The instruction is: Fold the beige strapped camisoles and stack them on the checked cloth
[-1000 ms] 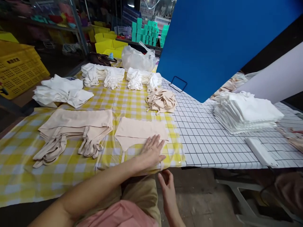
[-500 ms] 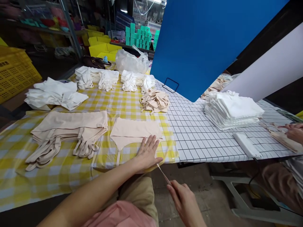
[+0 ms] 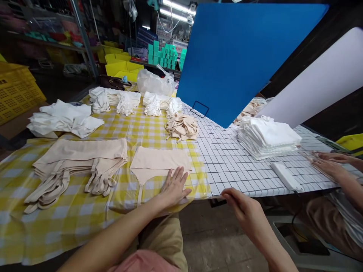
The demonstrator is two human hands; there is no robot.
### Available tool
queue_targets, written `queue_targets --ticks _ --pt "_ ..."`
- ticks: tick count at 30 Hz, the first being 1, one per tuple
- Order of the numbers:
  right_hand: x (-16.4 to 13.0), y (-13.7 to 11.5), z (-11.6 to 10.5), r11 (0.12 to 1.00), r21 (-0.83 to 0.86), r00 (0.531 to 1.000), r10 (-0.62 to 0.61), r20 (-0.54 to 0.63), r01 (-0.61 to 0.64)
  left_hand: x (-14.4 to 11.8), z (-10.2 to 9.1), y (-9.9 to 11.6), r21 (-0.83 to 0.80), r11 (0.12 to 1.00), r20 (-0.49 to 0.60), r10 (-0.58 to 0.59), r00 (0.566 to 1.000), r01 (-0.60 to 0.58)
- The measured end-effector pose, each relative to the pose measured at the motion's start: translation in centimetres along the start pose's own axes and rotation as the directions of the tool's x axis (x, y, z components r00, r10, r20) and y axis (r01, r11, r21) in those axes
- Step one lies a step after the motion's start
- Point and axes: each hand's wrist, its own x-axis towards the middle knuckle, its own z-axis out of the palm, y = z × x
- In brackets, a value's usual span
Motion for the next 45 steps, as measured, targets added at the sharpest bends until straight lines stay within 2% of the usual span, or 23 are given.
queue_targets --ticks 3,6,8,12,15,17,20,23,25,27,29,33,35,36,38,41,43,45 --pt "1.3 -0.8 -0.1 0.999 0.016 0.998 -0.038 0.058 0.037 -0.2 -2.6 1.9 -0.281 0.958 -0.014 0.059 0.998 -0.061" --pt "2.4 -1.0 0.3 0.997 0.055 0.991 -0.064 0.116 0.058 -0.1 -5.0 4.4 -0.595 0.795 0.025 0.166 0.986 -0.119" --pt "2.9 -0.7 0.7 0.996 0.069 0.990 -0.073 0.122 0.065 0.0 -5.7 5.6 -0.733 0.680 0.080 0.135 0.988 -0.034" --pt "3.2 0.7 2.4 0.986 -0.004 0.986 -0.164 0.035 0.164 0.2 -5.2 6.2 -0.881 0.438 0.172 -0.062 0.983 0.182" --pt "3.1 1.4 4.3 0.964 -0.086 0.966 -0.244 0.089 0.252 0.3 -4.4 6.0 -0.925 0.288 0.231 -0.089 0.969 0.247" --pt "3.3 1.5 5.5 0.949 -0.150 0.957 -0.257 0.133 0.276 0.3 -4.2 5.7 -0.930 0.263 0.248 -0.066 0.966 0.257" --pt "4.1 1.2 7.1 0.909 -0.272 0.949 -0.308 0.068 0.315 0.4 -4.8 4.8 -0.913 0.307 0.255 -0.080 0.964 0.267" --pt "5.1 0.8 8.4 0.853 -0.368 0.911 -0.410 -0.034 0.370 0.6 -6.0 3.3 -0.859 0.454 0.199 -0.127 0.972 0.236" --pt "5.6 0.5 9.3 0.838 -0.388 0.898 -0.436 -0.054 0.383 0.7 -6.6 2.3 -0.815 0.544 0.149 -0.131 0.980 0.197" --pt "5.8 0.3 10.3 0.852 -0.363 0.904 -0.424 -0.056 0.377 0.8 -6.7 1.6 -0.802 0.562 0.148 -0.142 0.979 0.203" --pt "5.9 0.2 11.0 0.871 -0.318 0.909 -0.412 -0.059 0.374 0.8 -6.4 1.4 -0.805 0.541 0.179 -0.174 0.968 0.246" --pt "5.9 0.4 11.5 0.871 -0.294 0.903 -0.426 -0.056 0.393 0.8 -5.3 1.7 -0.794 0.516 0.218 -0.252 0.943 0.321" --pt "6.0 0.7 11.4 0.869 -0.293 0.899 -0.434 -0.062 0.399 0.8 -5.0 1.8 -0.772 0.544 0.231 -0.241 0.943 0.328" --pt "6.1 0.9 11.4 0.877 -0.273 0.901 -0.428 -0.072 0.395 0.9 -4.9 1.7 -0.748 0.586 0.215 -0.231 0.949 0.312" --pt "6.4 1.2 11.3 0.917 -0.184 0.921 -0.375 -0.103 0.353 1.2 -4.9 0.9 -0.644 0.723 0.118 -0.228 0.966 0.249" --pt "7.2 1.5 11.4 0.980 0.022 0.976 -0.194 -0.096 0.196 2.0 -4.9 -1.6 -0.306 0.939 -0.092 -0.195 0.976 0.159" --pt "8.0 1.4 11.7 0.986 0.146 0.996 -0.081 -0.031 0.085 2.6 -4.9 -3.5 -0.080 0.990 -0.117 -0.125 0.985 0.116" --pt "8.7 1.2 12.1 0.972 0.234 0.999 -0.026 0.032 0.018 3.1 -4.9 -4.9 0.072 0.996 -0.069 -0.048 0.996 0.053"
